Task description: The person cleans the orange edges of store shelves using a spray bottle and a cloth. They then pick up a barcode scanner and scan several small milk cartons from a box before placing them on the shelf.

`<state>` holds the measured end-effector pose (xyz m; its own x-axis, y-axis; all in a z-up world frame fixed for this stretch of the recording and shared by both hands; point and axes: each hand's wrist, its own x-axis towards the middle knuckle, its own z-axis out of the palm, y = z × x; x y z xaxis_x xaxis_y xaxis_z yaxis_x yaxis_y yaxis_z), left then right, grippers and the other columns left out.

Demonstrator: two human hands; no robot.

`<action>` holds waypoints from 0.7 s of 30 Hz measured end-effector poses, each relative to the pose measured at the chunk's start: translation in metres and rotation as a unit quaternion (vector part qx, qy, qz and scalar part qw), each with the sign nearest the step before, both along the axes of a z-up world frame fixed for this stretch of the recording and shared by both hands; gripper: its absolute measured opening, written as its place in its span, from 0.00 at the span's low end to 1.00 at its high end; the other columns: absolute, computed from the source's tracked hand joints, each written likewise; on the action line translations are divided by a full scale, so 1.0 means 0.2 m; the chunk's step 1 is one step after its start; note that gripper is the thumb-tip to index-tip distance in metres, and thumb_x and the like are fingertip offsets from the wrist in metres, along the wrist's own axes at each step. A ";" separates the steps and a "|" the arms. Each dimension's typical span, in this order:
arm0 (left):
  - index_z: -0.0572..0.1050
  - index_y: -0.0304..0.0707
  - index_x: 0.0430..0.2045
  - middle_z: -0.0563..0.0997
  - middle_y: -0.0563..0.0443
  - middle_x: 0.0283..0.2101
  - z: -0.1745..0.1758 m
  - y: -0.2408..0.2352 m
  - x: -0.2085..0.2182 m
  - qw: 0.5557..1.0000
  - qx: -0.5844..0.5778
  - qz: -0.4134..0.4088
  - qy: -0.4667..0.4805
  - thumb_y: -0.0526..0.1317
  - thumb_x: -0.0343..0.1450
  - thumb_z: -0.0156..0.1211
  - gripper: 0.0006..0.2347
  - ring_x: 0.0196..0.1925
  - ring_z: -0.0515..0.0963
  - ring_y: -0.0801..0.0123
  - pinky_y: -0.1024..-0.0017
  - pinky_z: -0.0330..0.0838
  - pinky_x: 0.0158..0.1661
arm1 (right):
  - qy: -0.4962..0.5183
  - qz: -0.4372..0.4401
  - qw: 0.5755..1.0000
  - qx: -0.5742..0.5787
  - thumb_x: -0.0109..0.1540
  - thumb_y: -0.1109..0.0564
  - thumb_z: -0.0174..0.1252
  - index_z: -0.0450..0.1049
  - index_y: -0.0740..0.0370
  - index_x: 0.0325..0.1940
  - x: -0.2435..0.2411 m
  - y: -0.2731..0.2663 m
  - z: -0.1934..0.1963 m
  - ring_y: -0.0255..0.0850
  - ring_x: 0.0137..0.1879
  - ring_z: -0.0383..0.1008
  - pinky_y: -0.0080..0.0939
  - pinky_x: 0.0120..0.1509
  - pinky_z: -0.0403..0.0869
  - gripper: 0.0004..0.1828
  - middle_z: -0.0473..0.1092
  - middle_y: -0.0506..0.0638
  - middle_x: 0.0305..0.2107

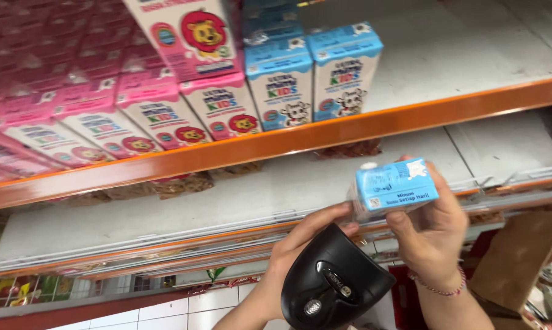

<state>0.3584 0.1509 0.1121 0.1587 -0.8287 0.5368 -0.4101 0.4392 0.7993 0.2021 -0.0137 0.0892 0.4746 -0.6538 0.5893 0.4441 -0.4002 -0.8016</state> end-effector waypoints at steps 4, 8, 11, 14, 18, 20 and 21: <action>0.74 0.33 0.62 0.67 0.37 0.73 0.09 -0.01 0.08 0.998 -0.054 0.019 -0.038 0.35 0.73 0.65 0.21 0.73 0.74 0.49 0.60 0.73 0.68 | 0.012 -0.088 0.991 -0.096 0.64 0.60 0.69 0.71 0.72 0.63 0.12 0.04 0.25 0.34 0.58 0.71 0.33 0.65 0.74 0.25 0.70 0.52 0.57; 0.73 0.33 0.61 0.65 0.36 0.73 0.18 -0.04 0.17 0.995 -0.079 0.017 -0.063 0.35 0.75 0.63 0.19 0.75 0.71 0.47 0.60 0.70 0.69 | 0.042 -0.160 0.978 -0.129 0.60 0.62 0.70 0.71 0.73 0.60 0.21 0.07 0.46 0.35 0.57 0.72 0.32 0.59 0.75 0.27 0.68 0.52 0.57; 0.72 0.34 0.61 0.64 0.36 0.74 0.25 -0.07 0.23 0.991 -0.102 0.011 -0.081 0.36 0.75 0.63 0.19 0.76 0.70 0.46 0.59 0.70 0.72 | 0.050 -0.186 0.968 -0.162 0.62 0.65 0.71 0.70 0.75 0.60 0.27 0.06 0.54 0.36 0.59 0.72 0.33 0.62 0.74 0.25 0.69 0.53 0.55; 0.73 0.34 0.61 0.65 0.35 0.74 0.30 -0.07 0.28 0.991 -0.093 0.012 -0.091 0.37 0.76 0.62 0.18 0.76 0.71 0.47 0.59 0.70 0.73 | 0.021 -0.160 0.983 -0.085 0.61 0.63 0.69 0.70 0.73 0.60 0.31 0.03 0.58 0.35 0.59 0.74 0.33 0.63 0.76 0.25 0.69 0.51 0.54; 0.74 0.33 0.61 0.64 0.34 0.75 0.32 -0.06 0.35 0.989 -0.085 0.043 -0.113 0.36 0.74 0.63 0.19 0.75 0.72 0.47 0.61 0.71 0.71 | 0.023 -0.146 0.987 -0.068 0.62 0.63 0.69 0.70 0.74 0.59 0.35 -0.01 0.59 0.34 0.55 0.75 0.32 0.57 0.78 0.24 0.70 0.50 0.53; 0.75 0.33 0.62 0.65 0.34 0.77 0.32 -0.07 0.37 0.988 -0.080 0.067 -0.111 0.35 0.74 0.63 0.19 0.75 0.73 0.49 0.63 0.74 0.69 | 0.022 -0.143 0.985 -0.090 0.64 0.64 0.69 0.70 0.75 0.59 0.37 -0.03 0.59 0.34 0.55 0.75 0.32 0.58 0.78 0.22 0.70 0.51 0.53; 0.75 0.32 0.61 0.65 0.34 0.76 0.32 -0.07 0.38 0.987 -0.085 0.073 -0.113 0.35 0.73 0.63 0.20 0.75 0.73 0.49 0.62 0.74 0.70 | 0.026 -0.146 0.984 -0.096 0.64 0.64 0.69 0.70 0.75 0.59 0.37 -0.03 0.59 0.34 0.55 0.75 0.32 0.59 0.78 0.22 0.69 0.51 0.53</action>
<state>0.4345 0.1361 0.1770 0.1304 -0.7004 0.7017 -0.6386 0.4821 0.5999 0.2770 -0.0198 0.2082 0.3159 -0.6453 0.6956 0.2475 -0.6517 -0.7170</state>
